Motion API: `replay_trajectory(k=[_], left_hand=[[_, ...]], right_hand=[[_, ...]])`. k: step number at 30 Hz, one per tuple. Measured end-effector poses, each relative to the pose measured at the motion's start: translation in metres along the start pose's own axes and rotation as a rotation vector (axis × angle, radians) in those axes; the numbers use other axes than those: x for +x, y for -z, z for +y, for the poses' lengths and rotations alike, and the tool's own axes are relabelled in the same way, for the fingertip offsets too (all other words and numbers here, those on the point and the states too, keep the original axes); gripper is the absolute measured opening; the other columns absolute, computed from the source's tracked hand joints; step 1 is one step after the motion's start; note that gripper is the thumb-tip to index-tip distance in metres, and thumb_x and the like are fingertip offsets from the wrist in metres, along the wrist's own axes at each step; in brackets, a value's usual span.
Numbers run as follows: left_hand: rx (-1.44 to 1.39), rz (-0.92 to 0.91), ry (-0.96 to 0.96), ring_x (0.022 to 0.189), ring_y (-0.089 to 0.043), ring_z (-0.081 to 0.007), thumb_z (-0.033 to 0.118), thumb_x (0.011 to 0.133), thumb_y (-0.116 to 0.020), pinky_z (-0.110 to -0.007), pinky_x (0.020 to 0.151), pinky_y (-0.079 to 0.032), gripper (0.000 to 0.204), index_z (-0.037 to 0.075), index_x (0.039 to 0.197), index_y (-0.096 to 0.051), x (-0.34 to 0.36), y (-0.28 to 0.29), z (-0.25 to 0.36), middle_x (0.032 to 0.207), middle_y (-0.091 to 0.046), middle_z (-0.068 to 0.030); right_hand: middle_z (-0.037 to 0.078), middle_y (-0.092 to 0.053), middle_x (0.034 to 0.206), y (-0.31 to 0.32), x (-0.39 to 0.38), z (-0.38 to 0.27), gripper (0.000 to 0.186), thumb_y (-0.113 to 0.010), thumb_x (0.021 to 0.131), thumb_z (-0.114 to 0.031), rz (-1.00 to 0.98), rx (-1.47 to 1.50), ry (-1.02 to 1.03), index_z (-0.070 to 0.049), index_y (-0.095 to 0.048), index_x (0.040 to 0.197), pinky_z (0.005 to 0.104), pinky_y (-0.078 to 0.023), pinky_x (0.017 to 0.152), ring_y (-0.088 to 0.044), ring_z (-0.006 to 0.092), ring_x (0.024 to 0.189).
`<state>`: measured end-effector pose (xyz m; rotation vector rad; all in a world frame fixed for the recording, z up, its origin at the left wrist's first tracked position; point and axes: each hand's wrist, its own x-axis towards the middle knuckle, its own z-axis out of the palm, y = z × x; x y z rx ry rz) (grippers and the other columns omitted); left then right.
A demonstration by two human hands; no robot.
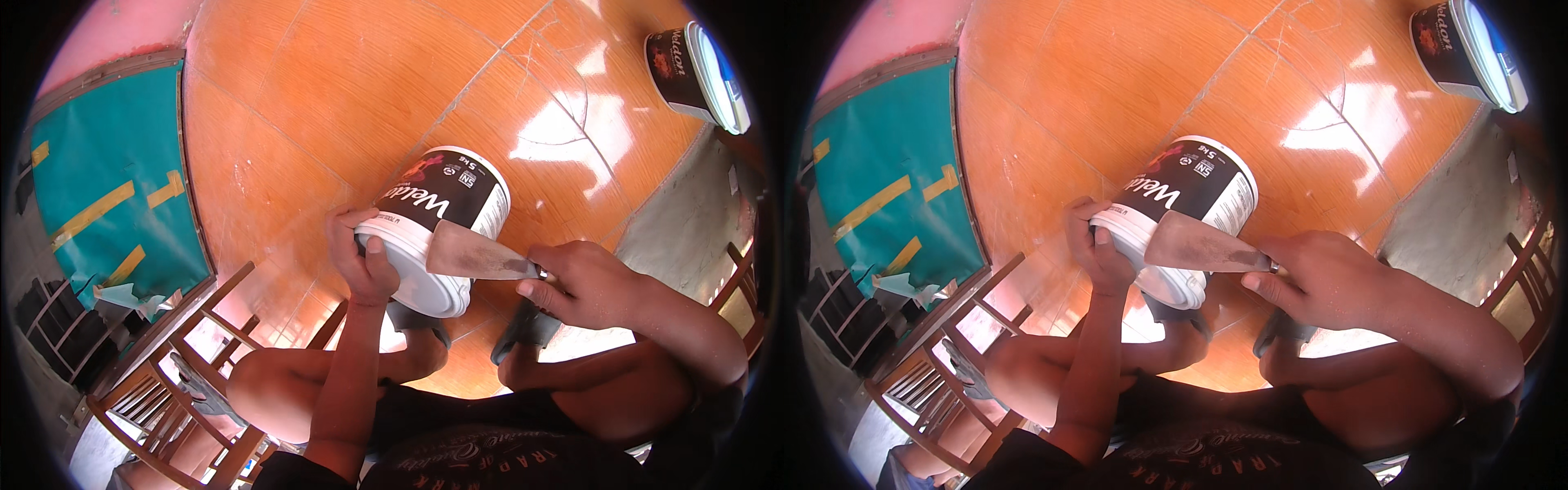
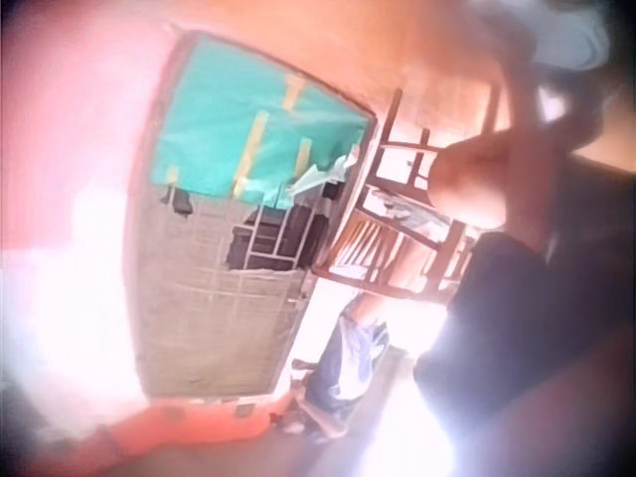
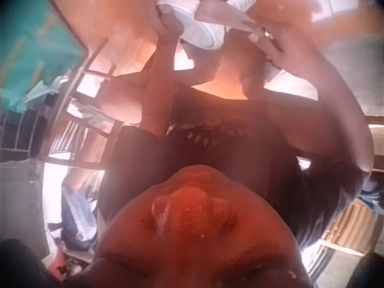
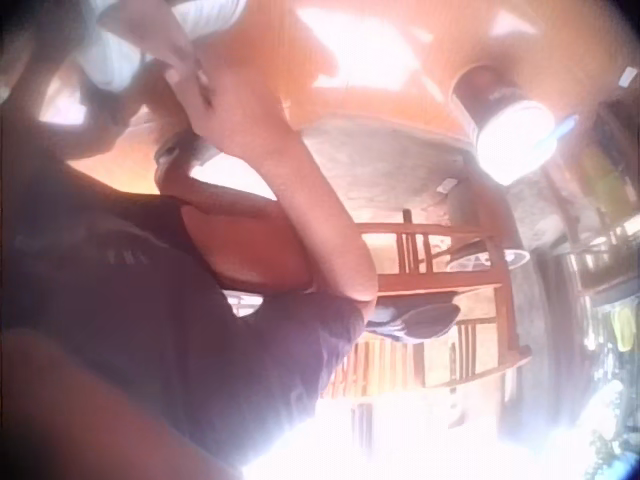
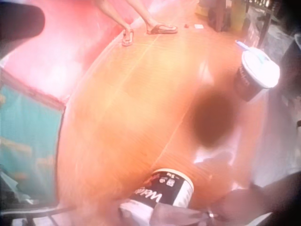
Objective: The person smooths a freshly plastered wall using a hand trowel, working along the lower section and then the top edge of a low wall. The person then opens a paint can with the trowel.
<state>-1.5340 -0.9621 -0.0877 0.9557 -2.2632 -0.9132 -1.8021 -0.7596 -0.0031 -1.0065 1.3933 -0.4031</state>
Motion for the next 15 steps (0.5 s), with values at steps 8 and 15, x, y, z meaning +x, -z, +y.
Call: replay_trajectory(k=[8, 15], left_hand=[[0.067, 0.030, 0.068, 0.093, -0.049, -0.0215, 0.068, 0.102, -0.037, -0.036, 0.084, -0.042, 0.069, 0.002, 0.099, -0.058, -0.016, 0.010, -0.018, 0.102, -0.049, -0.0107], [0.096, 0.039, 0.053, 0.093, -0.049, -0.0211, 0.067, 0.103, -0.035, -0.036, 0.084, -0.042, 0.069, 0.002, 0.100, -0.057, -0.019, 0.006, -0.011, 0.103, -0.048, -0.0101]], right_hand=[[0.017, -0.068, 0.076, -0.002, -0.003, 0.009, 0.039, -0.063, 0.098, -0.044, -0.012, -0.100, 0.085, -0.005, -0.063, 0.094, 0.0473, -0.053, 0.066, -0.069, 0.0383, 0.071], [0.016, -0.068, 0.076, -0.006, 0.002, 0.010, 0.032, -0.071, 0.092, -0.035, -0.093, -0.068, 0.100, -0.005, -0.065, 0.101, 0.0456, -0.053, 0.064, -0.069, 0.0380, 0.070]])
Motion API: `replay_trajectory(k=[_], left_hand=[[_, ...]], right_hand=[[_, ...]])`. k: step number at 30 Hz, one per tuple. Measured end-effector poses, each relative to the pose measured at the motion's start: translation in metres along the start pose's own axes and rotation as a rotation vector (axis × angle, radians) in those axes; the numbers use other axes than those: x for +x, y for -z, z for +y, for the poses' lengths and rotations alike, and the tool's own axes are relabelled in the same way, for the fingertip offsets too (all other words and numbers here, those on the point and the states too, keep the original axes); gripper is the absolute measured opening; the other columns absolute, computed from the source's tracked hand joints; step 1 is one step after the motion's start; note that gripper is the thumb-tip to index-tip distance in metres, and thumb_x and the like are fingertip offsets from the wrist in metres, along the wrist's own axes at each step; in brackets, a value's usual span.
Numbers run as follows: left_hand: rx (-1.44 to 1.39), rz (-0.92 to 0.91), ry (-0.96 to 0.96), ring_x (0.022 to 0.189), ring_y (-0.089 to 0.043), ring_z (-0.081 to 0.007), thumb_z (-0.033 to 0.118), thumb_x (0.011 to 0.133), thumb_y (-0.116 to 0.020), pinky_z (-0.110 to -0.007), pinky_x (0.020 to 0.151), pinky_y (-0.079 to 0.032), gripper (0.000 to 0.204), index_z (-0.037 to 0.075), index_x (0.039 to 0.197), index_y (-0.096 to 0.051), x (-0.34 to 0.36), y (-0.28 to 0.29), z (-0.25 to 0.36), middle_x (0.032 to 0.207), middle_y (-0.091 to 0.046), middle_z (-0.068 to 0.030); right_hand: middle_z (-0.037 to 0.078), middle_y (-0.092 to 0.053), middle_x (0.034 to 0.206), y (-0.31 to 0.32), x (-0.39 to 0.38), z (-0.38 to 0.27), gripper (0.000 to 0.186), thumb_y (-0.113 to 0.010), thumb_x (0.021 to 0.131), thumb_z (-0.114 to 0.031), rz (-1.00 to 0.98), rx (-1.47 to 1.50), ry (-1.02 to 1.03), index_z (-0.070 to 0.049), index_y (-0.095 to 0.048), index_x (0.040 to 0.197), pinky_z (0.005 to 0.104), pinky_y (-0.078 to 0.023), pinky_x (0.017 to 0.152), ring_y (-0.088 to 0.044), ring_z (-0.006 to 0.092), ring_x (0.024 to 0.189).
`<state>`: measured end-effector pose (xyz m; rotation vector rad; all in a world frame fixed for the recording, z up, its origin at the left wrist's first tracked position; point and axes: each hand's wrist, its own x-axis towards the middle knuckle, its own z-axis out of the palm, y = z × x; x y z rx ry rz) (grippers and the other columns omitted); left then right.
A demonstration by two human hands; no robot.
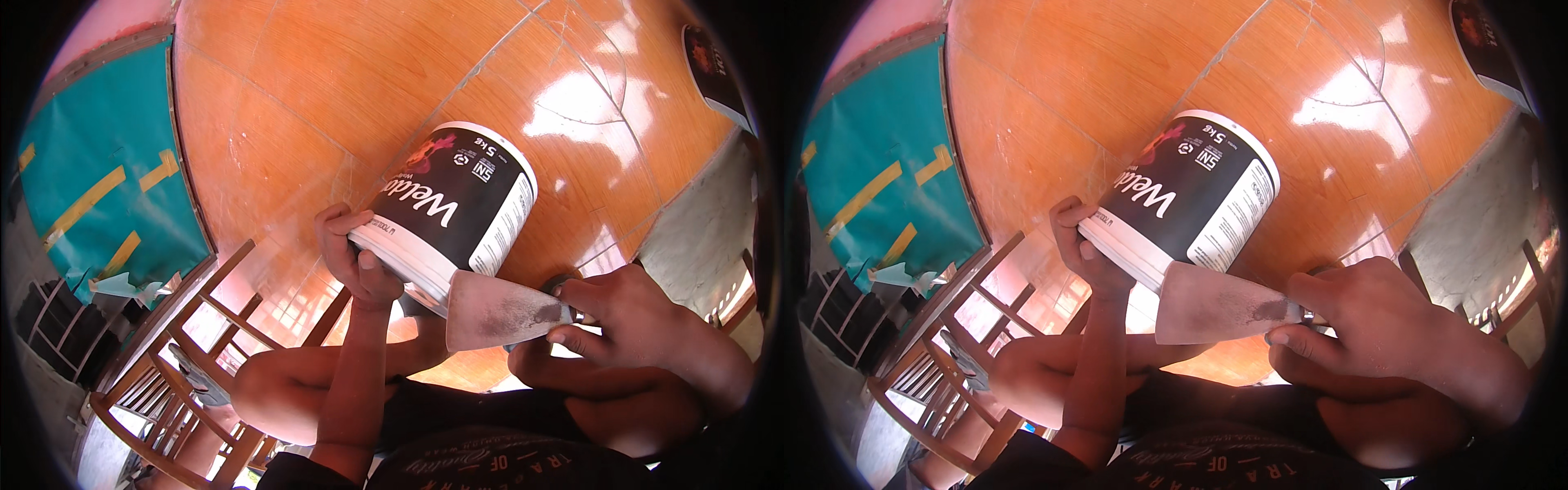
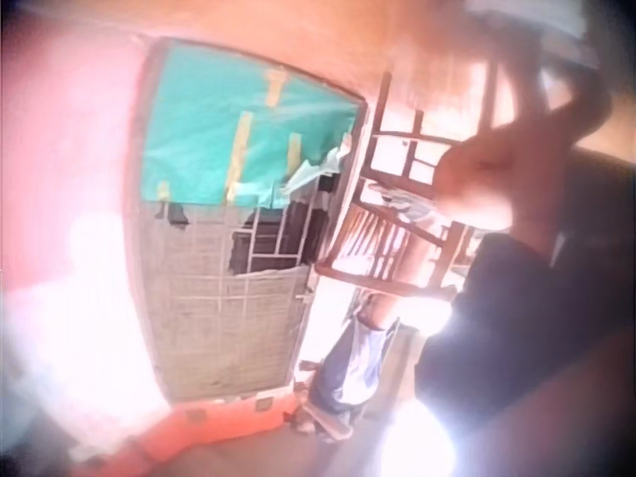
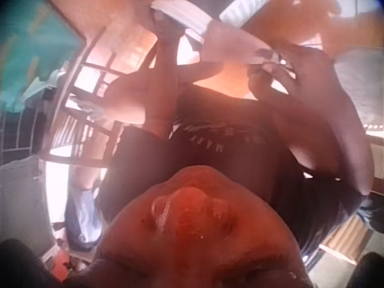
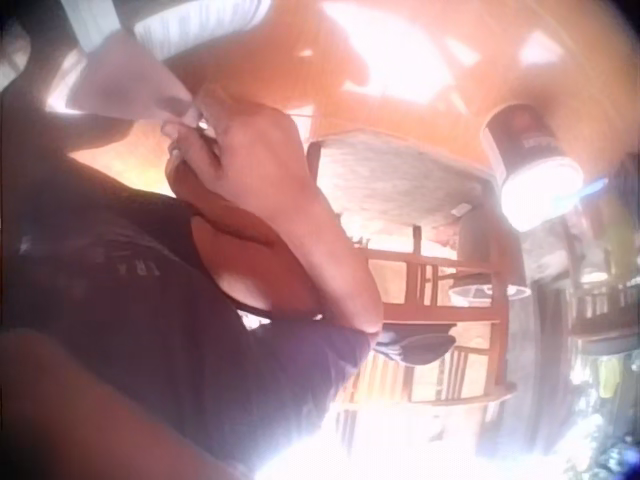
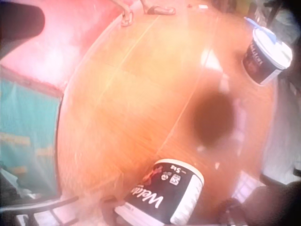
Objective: The person smooths a freshly plastered wall using a hand trowel, working along the lower section and then the top edge of a low wall. The person then opens a paint can with the trowel.
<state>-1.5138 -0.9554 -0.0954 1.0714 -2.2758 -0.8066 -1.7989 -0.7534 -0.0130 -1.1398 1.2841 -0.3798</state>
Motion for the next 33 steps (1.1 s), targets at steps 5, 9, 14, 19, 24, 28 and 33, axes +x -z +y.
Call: replay_trajectory(k=[5, 9, 14, 19, 24, 28, 33], left_hand=[[-0.282, 0.208, 0.306, 0.095, -0.049, -0.0213, 0.068, 0.103, -0.035, -0.036, 0.085, -0.042, 0.070, 0.002, 0.101, -0.057, -0.003, -0.007, 0.013, 0.104, -0.048, -0.0103], [-0.078, 0.055, 0.038, 0.095, -0.049, -0.0217, 0.067, 0.103, -0.036, -0.036, 0.085, -0.042, 0.068, 0.002, 0.101, -0.057, -0.001, -0.006, 0.007, 0.105, -0.049, -0.0107], [-0.036, 0.023, -0.032, 0.096, -0.050, -0.0222, 0.061, 0.104, -0.038, -0.037, 0.086, -0.042, 0.063, 0.001, 0.104, -0.058, 0.004, -0.004, 0.003, 0.105, -0.049, -0.0115], [0.005, -0.012, -0.013, 0.096, -0.053, -0.0236, 0.048, 0.105, -0.046, -0.037, 0.087, -0.043, 0.051, -0.001, 0.107, -0.060, 0.010, -0.013, 0.027, 0.106, -0.052, -0.0126], [0.117, -0.033, -0.022, 0.096, -0.056, -0.0255, 0.030, 0.102, -0.060, -0.038, 0.087, -0.045, 0.032, -0.001, 0.107, -0.063, 0.044, -0.042, 0.060, 0.104, -0.057, -0.0128], [0.163, -0.075, 0.010, 0.098, -0.060, -0.0269, 0.024, 0.099, -0.067, -0.040, 0.087, -0.048, 0.027, -0.001, 0.109, -0.065, 0.073, -0.065, 0.089, 0.105, -0.060, -0.0139], [0.042, -0.147, 0.399, 0.106, -0.063, -0.0294, 0.027, 0.099, -0.067, -0.041, 0.093, -0.050, 0.038, -0.004, 0.120, -0.061, 0.070, -0.066, 0.114, 0.116, -0.063, -0.0189]], right_hand=[[0.014, -0.068, 0.076, 0.000, -0.001, -0.004, 0.034, -0.072, 0.091, -0.034, 0.015, -0.046, 0.005, -0.005, -0.066, 0.105, 0.0445, -0.054, 0.064, -0.069, 0.0363, 0.069], [0.013, -0.068, 0.076, -0.005, -0.004, -0.004, 0.034, -0.074, 0.090, -0.033, 0.065, -0.065, -0.003, -0.005, -0.065, 0.106, 0.0436, -0.054, 0.063, -0.069, 0.0352, 0.068], [0.015, -0.066, 0.072, -0.005, -0.007, -0.010, 0.032, -0.071, 0.093, -0.036, 0.146, 0.002, -0.059, -0.005, -0.063, 0.095, 0.0436, -0.054, 0.062, -0.069, 0.0364, 0.068], [0.017, -0.061, 0.065, 0.004, -0.009, -0.011, 0.036, -0.069, 0.096, -0.036, 0.174, 0.006, -0.091, -0.002, -0.059, 0.090, 0.0442, -0.050, 0.058, -0.066, 0.0385, 0.063], [0.019, -0.053, 0.059, 0.021, -0.015, 0.004, 0.040, -0.066, 0.100, -0.035, 0.257, 0.068, -0.136, 0.001, -0.054, 0.088, 0.0423, -0.043, 0.052, -0.058, 0.0390, 0.054], [0.018, -0.046, 0.057, 0.043, -0.020, 0.020, 0.040, -0.062, 0.104, -0.034, 0.352, 0.078, -0.204, 0.003, -0.054, 0.090, 0.0410, -0.040, 0.053, -0.050, 0.0301, 0.050], [0.016, -0.047, 0.058, 0.062, -0.023, 0.035, 0.044, -0.061, 0.103, -0.040, 0.289, 0.062, -0.253, 0.002, -0.058, 0.090, 0.0402, -0.042, 0.055, -0.051, 0.0267, 0.052]])
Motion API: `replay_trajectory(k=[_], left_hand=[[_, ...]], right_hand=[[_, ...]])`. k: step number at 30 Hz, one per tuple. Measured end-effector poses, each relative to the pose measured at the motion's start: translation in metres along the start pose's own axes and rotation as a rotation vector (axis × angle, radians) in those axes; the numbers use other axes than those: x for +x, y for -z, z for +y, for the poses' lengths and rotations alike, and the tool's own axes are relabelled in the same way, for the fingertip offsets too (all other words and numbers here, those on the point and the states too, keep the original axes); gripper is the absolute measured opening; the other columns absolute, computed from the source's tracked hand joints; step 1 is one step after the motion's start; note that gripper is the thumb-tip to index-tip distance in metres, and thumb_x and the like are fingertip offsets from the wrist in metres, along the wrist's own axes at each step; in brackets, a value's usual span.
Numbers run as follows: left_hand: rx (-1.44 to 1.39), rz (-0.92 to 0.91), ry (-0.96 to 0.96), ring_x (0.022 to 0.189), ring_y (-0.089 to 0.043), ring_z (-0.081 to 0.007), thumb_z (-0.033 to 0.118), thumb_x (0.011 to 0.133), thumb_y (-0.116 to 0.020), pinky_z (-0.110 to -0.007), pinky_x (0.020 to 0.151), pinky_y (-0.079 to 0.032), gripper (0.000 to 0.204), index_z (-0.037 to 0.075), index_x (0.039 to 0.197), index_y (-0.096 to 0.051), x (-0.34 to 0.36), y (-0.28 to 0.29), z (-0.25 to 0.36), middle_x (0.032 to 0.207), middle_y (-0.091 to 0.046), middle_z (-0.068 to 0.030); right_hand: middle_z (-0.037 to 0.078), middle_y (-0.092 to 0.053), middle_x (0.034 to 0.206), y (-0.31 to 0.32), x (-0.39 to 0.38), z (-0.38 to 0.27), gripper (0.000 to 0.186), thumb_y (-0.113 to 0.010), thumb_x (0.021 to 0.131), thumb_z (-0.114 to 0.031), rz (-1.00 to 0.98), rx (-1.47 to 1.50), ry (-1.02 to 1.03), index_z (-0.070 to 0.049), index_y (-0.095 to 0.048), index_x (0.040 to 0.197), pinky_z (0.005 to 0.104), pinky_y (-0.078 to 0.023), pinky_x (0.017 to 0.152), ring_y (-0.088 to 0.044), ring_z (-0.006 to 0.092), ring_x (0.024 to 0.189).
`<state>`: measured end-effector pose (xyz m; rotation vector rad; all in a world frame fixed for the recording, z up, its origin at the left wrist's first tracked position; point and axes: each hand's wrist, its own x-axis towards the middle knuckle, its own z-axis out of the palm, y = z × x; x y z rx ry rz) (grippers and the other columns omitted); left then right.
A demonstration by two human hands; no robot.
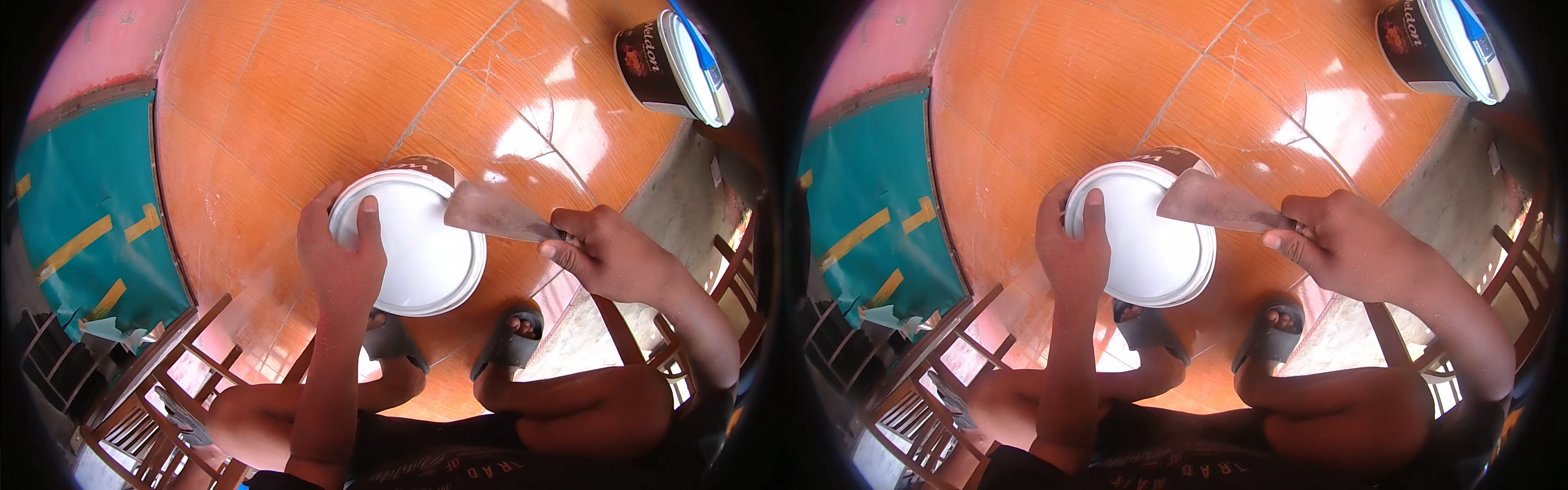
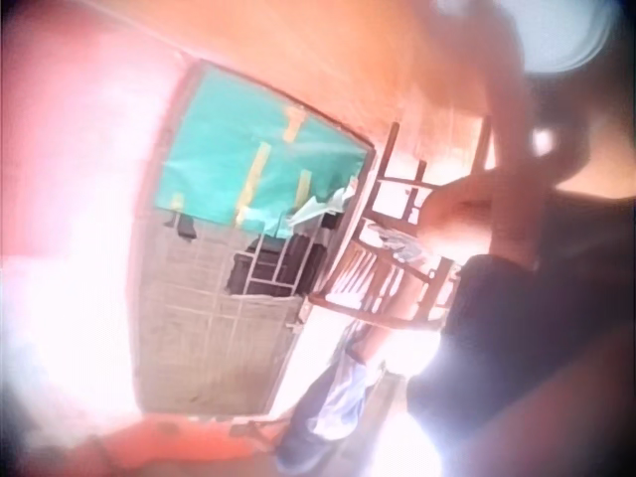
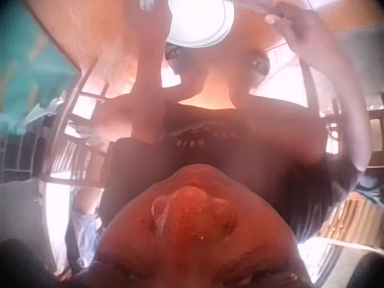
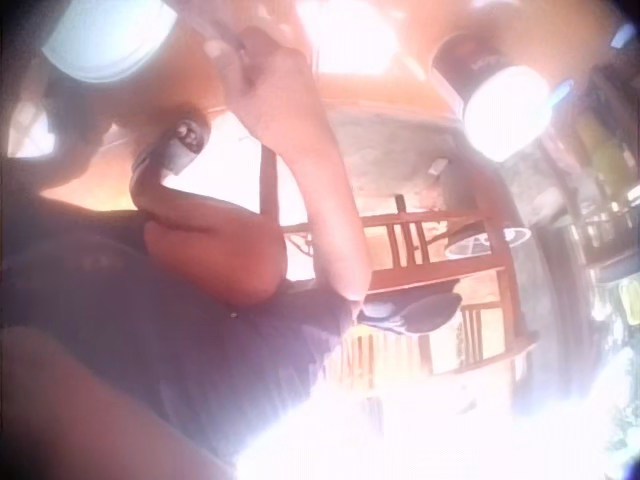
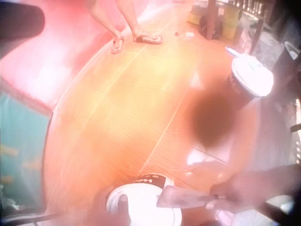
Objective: The person smooths a freshly plastered wall using a hand trowel, working along the lower section and then the top edge of a low wall. The person then opens a paint can with the trowel.
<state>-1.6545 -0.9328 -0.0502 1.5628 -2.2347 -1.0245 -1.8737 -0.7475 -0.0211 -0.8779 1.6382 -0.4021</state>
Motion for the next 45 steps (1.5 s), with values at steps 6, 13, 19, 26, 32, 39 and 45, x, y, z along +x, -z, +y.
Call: replay_trajectory(k=[6, 13, 19, 26, 32, 39, 45], left_hand=[[0.078, 0.062, -0.073, 0.112, -0.062, -0.0300, 0.034, 0.102, -0.061, -0.041, 0.098, -0.049, 0.050, -0.005, 0.133, -0.053, -0.012, -0.005, -0.033, 0.123, -0.061, -0.0207], [0.070, 0.063, -0.120, 0.117, -0.058, -0.0307, 0.032, 0.102, -0.062, -0.043, 0.100, -0.048, 0.051, -0.005, 0.136, -0.050, -0.008, -0.010, -0.051, 0.128, -0.057, -0.0211], [0.028, 0.015, -0.073, 0.119, -0.057, -0.0313, 0.029, 0.101, -0.061, -0.044, 0.102, -0.046, 0.051, -0.004, 0.137, -0.050, -0.012, -0.006, -0.042, 0.128, -0.056, -0.0211], [0.086, 0.022, -0.123, 0.119, -0.057, -0.0323, 0.027, 0.101, -0.060, -0.045, 0.102, -0.046, 0.050, -0.004, 0.138, -0.049, -0.005, -0.008, -0.049, 0.129, -0.055, -0.0216], [0.075, 0.016, -0.139, 0.119, -0.057, -0.0317, 0.028, 0.101, -0.060, -0.044, 0.102, -0.047, 0.051, -0.004, 0.138, -0.049, -0.006, -0.009, -0.048, 0.128, -0.055, -0.0208], [0.050, 0.032, -0.048, 0.116, -0.059, -0.0299, 0.030, 0.101, -0.060, -0.042, 0.099, -0.048, 0.051, -0.004, 0.138, -0.049, -0.008, -0.007, -0.048, 0.127, -0.056, -0.0200], [-0.005, 0.015, -0.088, 0.107, -0.059, -0.0314, 0.030, 0.096, -0.070, -0.044, 0.091, -0.050, 0.054, -0.005, 0.131, -0.050, -0.007, -0.006, -0.046, 0.115, -0.055, -0.0191]], right_hand=[[0.018, -0.053, 0.060, 0.004, 0.002, 0.009, 0.046, -0.062, 0.102, -0.043, 0.012, -0.023, 0.063, 0.001, -0.060, 0.091, 0.0427, -0.047, 0.058, -0.060, 0.0370, 0.058], [0.021, -0.062, 0.067, 0.018, 0.014, 0.003, 0.039, -0.061, 0.101, -0.040, -0.110, -0.123, 0.002, -0.001, -0.064, 0.094, 0.0495, -0.053, 0.069, -0.067, 0.0430, 0.072], [0.020, -0.059, 0.064, 0.019, 0.020, 0.013, 0.039, -0.066, 0.099, -0.039, -0.089, -0.095, 0.053, -0.002, -0.060, 0.088, 0.0475, -0.049, 0.061, -0.064, 0.0435, 0.066], [0.019, -0.056, 0.061, 0.014, 0.029, 0.007, 0.040, -0.068, 0.097, -0.038, -0.083, -0.125, 0.029, -0.001, -0.058, 0.085, 0.0464, -0.048, 0.057, -0.064, 0.0425, 0.063], [0.019, -0.054, 0.059, 0.027, 0.044, -0.020, 0.040, -0.067, 0.099, -0.036, 0.010, 0.045, 0.169, 0.000, -0.058, 0.083, 0.0434, -0.046, 0.055, -0.062, 0.0388, 0.057], [0.019, -0.054, 0.059, 0.034, 0.017, -0.010, 0.037, -0.071, 0.096, -0.034, -0.141, 0.057, -0.160, -0.001, -0.059, 0.085, 0.0422, -0.045, 0.055, -0.063, 0.0376, 0.058], [0.019, -0.056, 0.062, 0.031, 0.008, -0.002, 0.035, -0.072, 0.095, -0.032, -0.040, -0.078, 0.008, -0.003, -0.058, 0.083, 0.0446, -0.046, 0.056, -0.062, 0.0430, 0.062]])
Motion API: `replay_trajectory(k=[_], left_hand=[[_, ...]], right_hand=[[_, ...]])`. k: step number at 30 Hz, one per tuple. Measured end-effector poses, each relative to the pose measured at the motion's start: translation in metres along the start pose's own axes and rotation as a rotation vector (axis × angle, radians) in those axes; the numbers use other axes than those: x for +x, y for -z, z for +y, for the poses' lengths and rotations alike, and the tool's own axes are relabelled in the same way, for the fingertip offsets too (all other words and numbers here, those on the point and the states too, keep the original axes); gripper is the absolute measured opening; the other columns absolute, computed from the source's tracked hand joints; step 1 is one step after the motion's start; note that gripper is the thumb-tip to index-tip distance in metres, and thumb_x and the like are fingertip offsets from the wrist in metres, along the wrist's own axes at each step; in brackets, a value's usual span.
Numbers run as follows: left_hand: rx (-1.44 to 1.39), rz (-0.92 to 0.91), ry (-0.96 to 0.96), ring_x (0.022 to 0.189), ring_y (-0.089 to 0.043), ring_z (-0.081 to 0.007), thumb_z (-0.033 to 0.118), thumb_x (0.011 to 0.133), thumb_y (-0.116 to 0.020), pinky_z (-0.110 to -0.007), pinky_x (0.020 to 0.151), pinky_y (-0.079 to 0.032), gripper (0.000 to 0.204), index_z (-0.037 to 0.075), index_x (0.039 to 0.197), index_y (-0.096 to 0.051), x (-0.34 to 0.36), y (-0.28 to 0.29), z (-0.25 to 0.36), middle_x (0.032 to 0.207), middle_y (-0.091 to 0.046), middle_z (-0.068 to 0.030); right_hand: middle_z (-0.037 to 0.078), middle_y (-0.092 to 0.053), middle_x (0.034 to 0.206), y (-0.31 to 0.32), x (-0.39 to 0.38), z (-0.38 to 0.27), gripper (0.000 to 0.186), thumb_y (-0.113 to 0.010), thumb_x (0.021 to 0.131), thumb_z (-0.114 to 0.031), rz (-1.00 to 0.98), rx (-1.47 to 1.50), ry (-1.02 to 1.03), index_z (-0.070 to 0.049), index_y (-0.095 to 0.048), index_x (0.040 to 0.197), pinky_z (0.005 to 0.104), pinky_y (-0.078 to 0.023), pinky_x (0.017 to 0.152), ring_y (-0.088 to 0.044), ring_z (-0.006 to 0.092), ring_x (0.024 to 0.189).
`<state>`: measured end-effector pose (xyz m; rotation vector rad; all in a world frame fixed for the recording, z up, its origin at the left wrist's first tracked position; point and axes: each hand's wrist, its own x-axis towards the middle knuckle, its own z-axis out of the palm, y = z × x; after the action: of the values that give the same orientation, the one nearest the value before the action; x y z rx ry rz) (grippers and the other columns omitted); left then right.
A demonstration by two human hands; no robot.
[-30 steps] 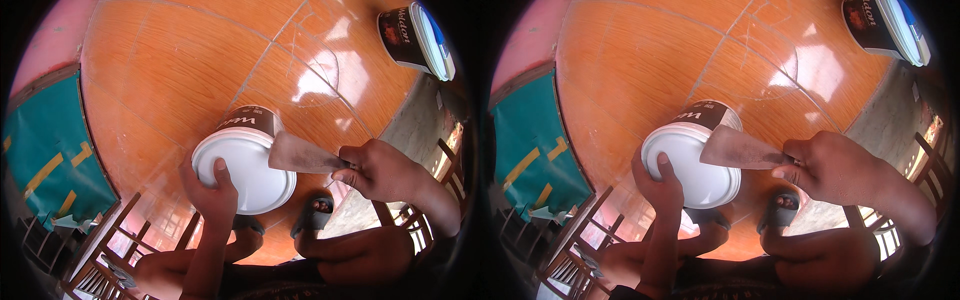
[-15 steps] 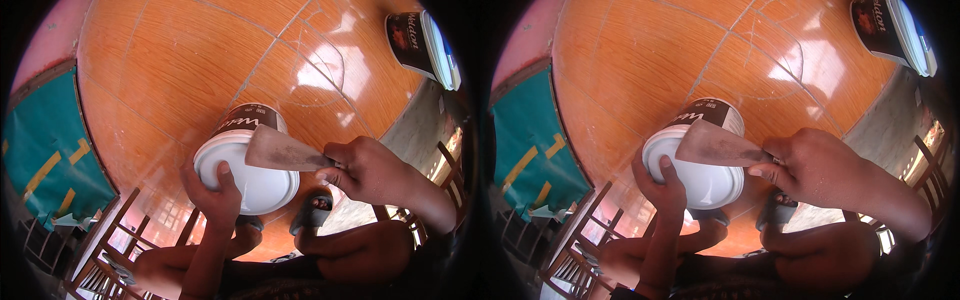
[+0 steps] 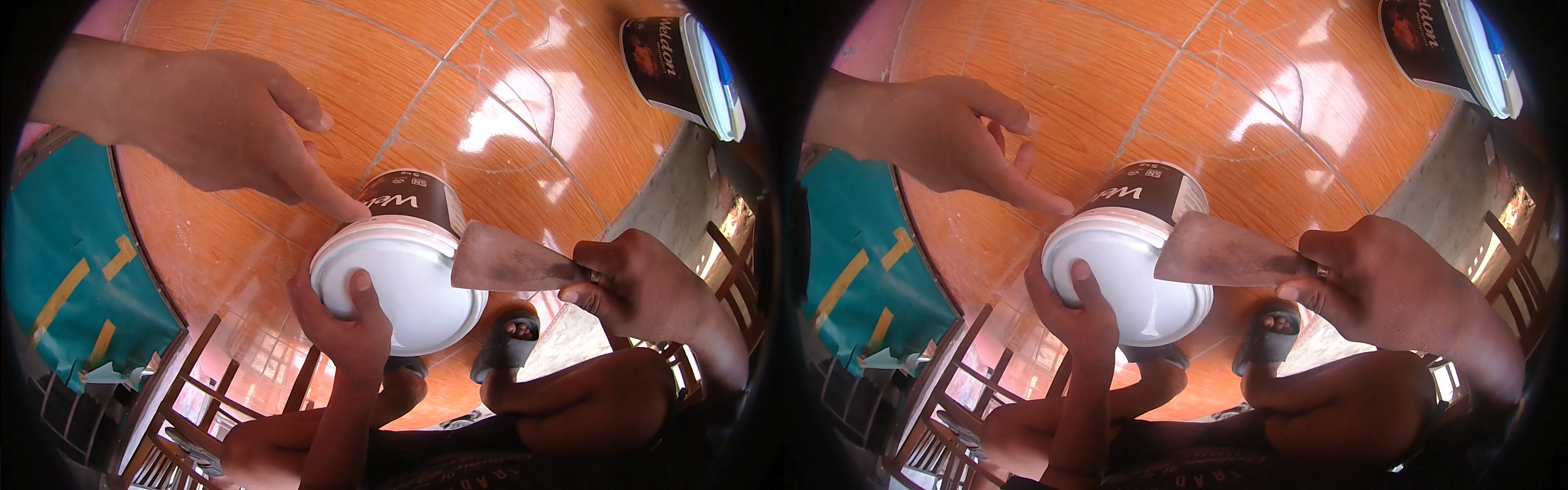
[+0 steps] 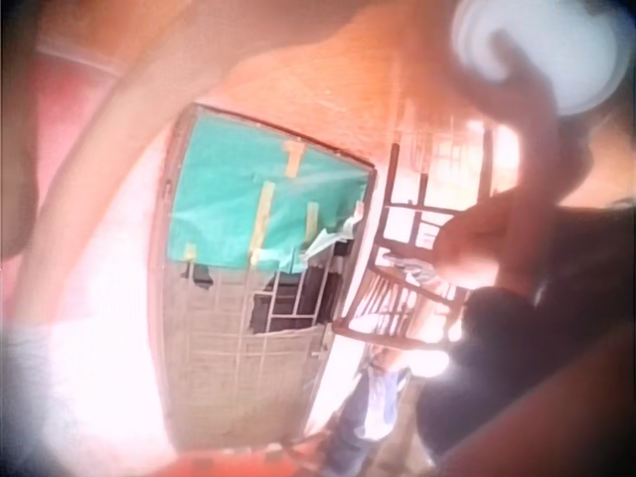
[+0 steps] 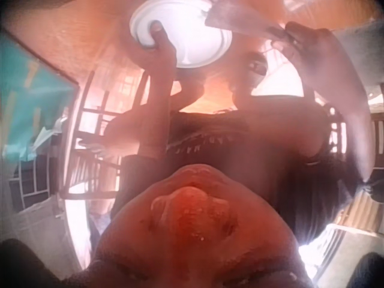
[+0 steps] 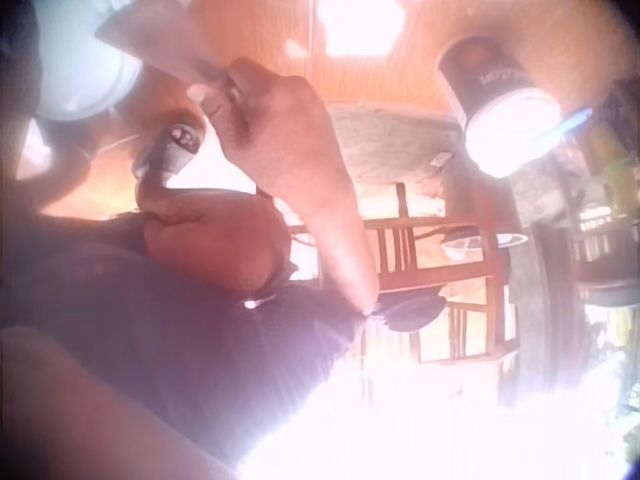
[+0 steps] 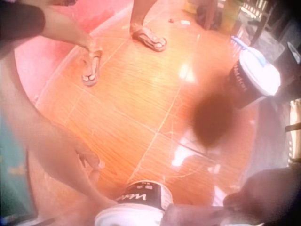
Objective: The person smooths a freshly plastered wall using a hand trowel, working along the lower section and then the top edge of a low wall. The person then opens a paint can with the trowel.
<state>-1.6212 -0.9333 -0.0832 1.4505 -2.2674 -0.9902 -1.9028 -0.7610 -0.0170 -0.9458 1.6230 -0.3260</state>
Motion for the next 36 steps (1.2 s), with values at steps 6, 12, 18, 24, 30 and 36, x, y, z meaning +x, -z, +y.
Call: replay_trajectory(k=[6, 12, 18, 24, 30, 36], left_hand=[[0.011, 0.008, -0.030, 0.109, -0.059, -0.0330, 0.032, 0.098, -0.068, -0.045, 0.093, -0.049, 0.055, -0.005, 0.133, -0.049, 0.001, -0.002, 0.001, 0.119, -0.055, -0.0208], [0.072, 0.002, -0.018, 0.118, -0.058, -0.0306, 0.031, 0.102, -0.060, -0.043, 0.100, -0.047, 0.052, -0.005, 0.138, -0.048, -0.002, -0.003, 0.001, 0.129, -0.054, -0.0213], [0.030, 0.035, -0.005, 0.112, -0.058, -0.0341, 0.031, 0.099, -0.065, -0.046, 0.096, -0.047, 0.054, -0.006, 0.134, -0.049, -0.002, -0.005, 0.003, 0.123, -0.055, -0.0217], [0.056, 0.058, -0.054, 0.111, -0.058, -0.0349, 0.033, 0.099, -0.067, -0.046, 0.095, -0.048, 0.054, -0.006, 0.133, -0.051, -0.002, -0.005, -0.001, 0.121, -0.056, -0.0225], [0.029, 0.071, -0.089, 0.109, -0.059, -0.0352, 0.034, 0.099, -0.068, -0.046, 0.093, -0.049, 0.054, -0.006, 0.132, -0.052, -0.002, -0.005, -0.004, 0.119, -0.057, -0.0226], [0.029, 0.073, -0.094, 0.105, -0.060, -0.0333, 0.030, 0.098, -0.070, -0.044, 0.092, -0.049, 0.051, -0.006, 0.129, -0.053, 0.000, -0.003, 0.000, 0.116, -0.058, -0.0207]], right_hand=[[0.019, -0.063, 0.067, 0.001, 0.005, -0.001, 0.035, -0.067, 0.098, -0.036, -0.043, -0.033, -0.030, -0.002, -0.065, 0.091, 0.0475, -0.053, 0.066, -0.068, 0.0395, 0.068], [0.017, -0.058, 0.061, -0.010, 0.005, 0.003, 0.036, -0.070, 0.097, -0.034, 0.005, 0.098, -0.011, -0.001, -0.062, 0.084, 0.0440, -0.048, 0.058, -0.063, 0.0386, 0.059], [0.014, -0.054, 0.056, -0.021, 0.003, 0.012, 0.038, -0.069, 0.099, -0.033, 0.041, 0.158, -0.009, 0.001, -0.062, 0.083, 0.0401, -0.044, 0.053, -0.060, 0.0317, 0.052], [0.015, -0.053, 0.056, -0.026, 0.002, 0.012, 0.039, -0.068, 0.099, -0.034, 0.074, 0.151, 0.012, 0.002, -0.062, 0.084, 0.0389, -0.043, 0.053, -0.057, 0.0287, 0.050], [0.016, -0.050, 0.056, -0.023, 0.022, -0.012, 0.039, -0.068, 0.100, -0.032, 0.149, 0.117, 0.091, 0.002, -0.061, 0.082, 0.0399, -0.041, 0.051, -0.056, 0.0278, 0.049], [0.017, -0.050, 0.056, -0.018, 0.019, -0.015, 0.040, -0.068, 0.099, -0.032, 0.077, 0.156, 0.020, 0.002, -0.059, 0.079, 0.0410, -0.040, 0.051, -0.055, 0.0325, 0.049]])
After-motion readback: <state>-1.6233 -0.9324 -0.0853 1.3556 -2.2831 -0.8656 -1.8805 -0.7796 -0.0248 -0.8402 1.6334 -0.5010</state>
